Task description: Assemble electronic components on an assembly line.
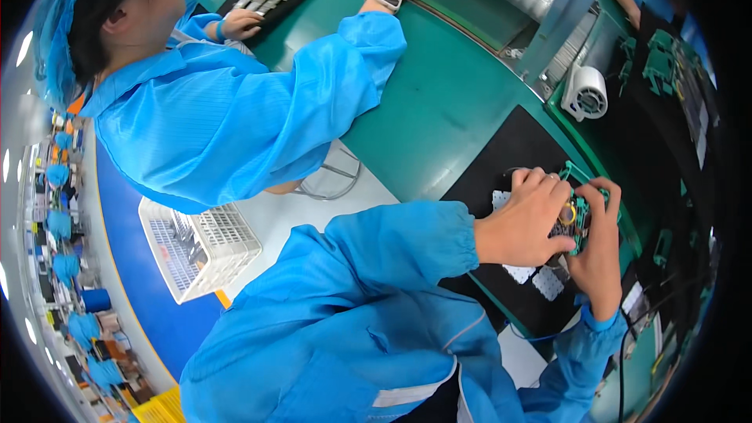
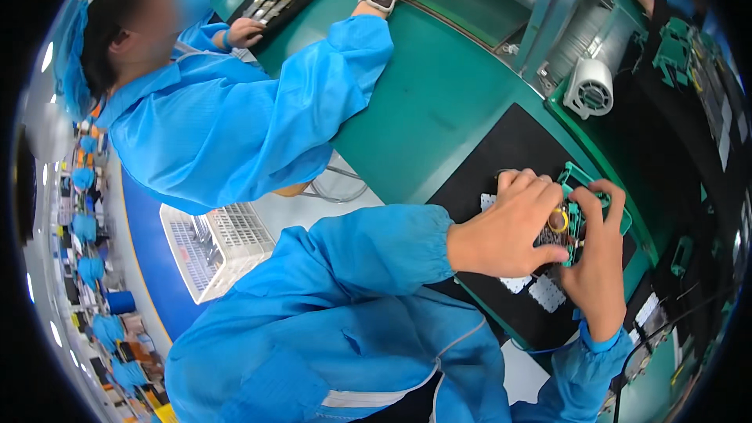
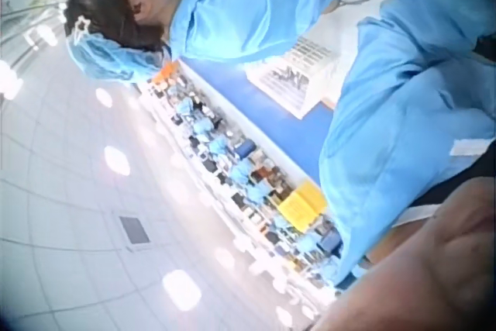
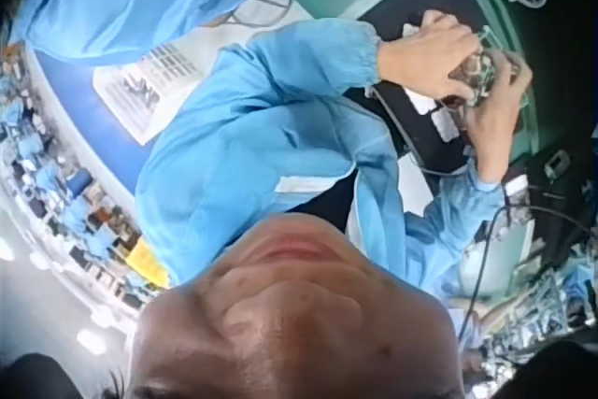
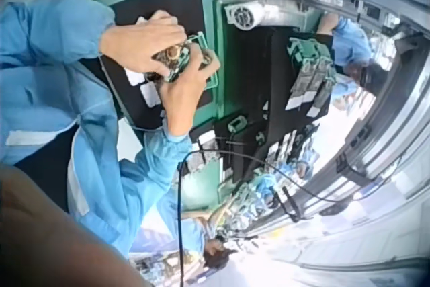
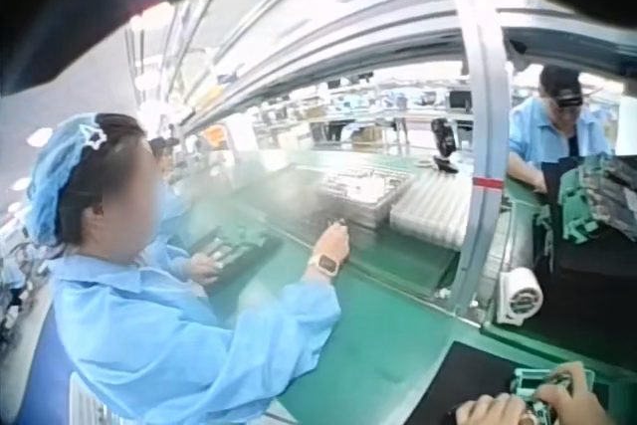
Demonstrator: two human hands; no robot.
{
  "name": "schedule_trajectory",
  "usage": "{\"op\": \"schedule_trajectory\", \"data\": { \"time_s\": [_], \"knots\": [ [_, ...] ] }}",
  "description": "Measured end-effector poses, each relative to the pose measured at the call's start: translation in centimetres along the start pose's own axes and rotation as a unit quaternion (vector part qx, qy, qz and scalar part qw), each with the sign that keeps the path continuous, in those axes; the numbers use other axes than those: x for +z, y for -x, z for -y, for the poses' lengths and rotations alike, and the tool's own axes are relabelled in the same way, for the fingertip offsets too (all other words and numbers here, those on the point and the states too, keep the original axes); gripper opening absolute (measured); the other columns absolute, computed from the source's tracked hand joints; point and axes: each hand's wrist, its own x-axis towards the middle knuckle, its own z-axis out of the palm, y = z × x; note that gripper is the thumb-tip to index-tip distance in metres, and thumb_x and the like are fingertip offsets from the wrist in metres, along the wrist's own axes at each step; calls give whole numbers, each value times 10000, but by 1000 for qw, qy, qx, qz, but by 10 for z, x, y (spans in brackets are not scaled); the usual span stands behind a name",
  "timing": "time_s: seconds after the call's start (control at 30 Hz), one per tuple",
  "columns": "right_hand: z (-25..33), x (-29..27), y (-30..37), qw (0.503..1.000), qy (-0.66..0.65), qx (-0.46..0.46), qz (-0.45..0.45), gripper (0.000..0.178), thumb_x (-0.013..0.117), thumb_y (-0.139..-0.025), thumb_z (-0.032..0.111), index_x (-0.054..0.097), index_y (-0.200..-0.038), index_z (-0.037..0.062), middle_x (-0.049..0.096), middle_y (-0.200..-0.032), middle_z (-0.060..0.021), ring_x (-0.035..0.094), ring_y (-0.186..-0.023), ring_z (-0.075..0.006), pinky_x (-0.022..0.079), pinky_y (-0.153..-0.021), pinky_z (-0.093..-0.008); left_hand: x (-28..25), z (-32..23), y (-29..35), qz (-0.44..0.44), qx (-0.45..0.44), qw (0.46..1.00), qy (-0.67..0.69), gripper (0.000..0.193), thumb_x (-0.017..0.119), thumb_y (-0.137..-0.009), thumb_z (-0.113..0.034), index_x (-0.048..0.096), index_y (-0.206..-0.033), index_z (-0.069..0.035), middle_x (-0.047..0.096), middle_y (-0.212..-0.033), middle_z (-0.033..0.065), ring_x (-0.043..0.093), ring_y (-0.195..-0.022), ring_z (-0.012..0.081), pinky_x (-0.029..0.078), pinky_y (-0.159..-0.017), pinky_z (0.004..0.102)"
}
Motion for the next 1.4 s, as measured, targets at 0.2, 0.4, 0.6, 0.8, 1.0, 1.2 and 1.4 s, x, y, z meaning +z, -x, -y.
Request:
{"op": "schedule_trajectory", "data": {
  "time_s": [0.2, 0.4, 0.6, 0.8, 1.0, 1.2, 1.4],
  "knots": [
    [-9, -4, -7, 998, 14, -15, 51, 617, 686, -634, -86, 529, -1213, 56, 389, -1332, -207, 548, -1122, -464, 495, -928, -424, 3, 4, -4, -33, 32, 999, -21, 591, 806, -735, -327, 492, -1078, 37, 501, -1027, 185, 452, -1040, 371, 298, -951, 498],
    [-36, -36, -33, 970, -179, -107, 125, 1016, 863, -653, 295, 331, -1485, 55, 259, -1556, -195, 449, -1316, -380, 413, -1027, -457, -27, -2, -7, -29, -108, 992, 58, 490, 819, -743, -281, 525, -994, 20, 522, -953, 193, 555, -869, 400, 464, -753, 446],
    [-58, -23, -33, 961, 118, -72, 239, 801, 708, -619, -84, 476, -1372, 58, 330, -1514, -217, 388, -1324, -459, 363, -1099, -463, -59, 36, 4, 54, -143, 983, 99, 308, 673, -893, -198, 534, -1030, 41, 565, -979, 220, 555, -1011, 417, 439, -877, 471],
    [-53, -8, -31, 947, 221, -78, 221, 827, 610, -633, -127, 485, -1401, 152, 391, -1441, -203, 483, -1164, -427, 430, -996, -472, -54, 56, 13, 56, -136, 979, -143, 415, 736, -819, -408, 632, -906, -16, 625, -898, 183, 625, -850, 393, 493, -749, 470],
    [-75, -14, -40, 967, 169, -117, 149, 693, 621, -715, -140, 502, -1325, 166, 518, -1185, -166, 562, -1000, -350, 472, -842, -441, -58, 42, 4, -56, -102, 947, -300, 351, 869, -658, -177, 614, -855, -38, 584, -932, 153, 585, -875, 349, 479, -719, 422],
    [-75, -39, -1, 990, 2, -57, 131, 783, 585, -601, -220, 481, -1292, 133, 409, -1377, -113, 533, -1135, -387, 467, -638, -386, 1, -11, 8, -75, 64, 993, -69, 370, 772, -752, -8, 613, -1086, 3, 596, -1082, 190, 615, -944, 364, 515, -799, 401],
    [-67, -44, 52, 996, -20, -65, 54, 794, 680, -614, -189, 452, -1303, 132, 343, -1441, -135, 600, -1009, -412, 505, -684, -452, 37, -23, 6, 58, 42, 986, 149, 355, 710, -781, 76, 584, -1102, -7, 621, -984, 155, 672, -833, 297, 541, -728, 354]
  ]
}}
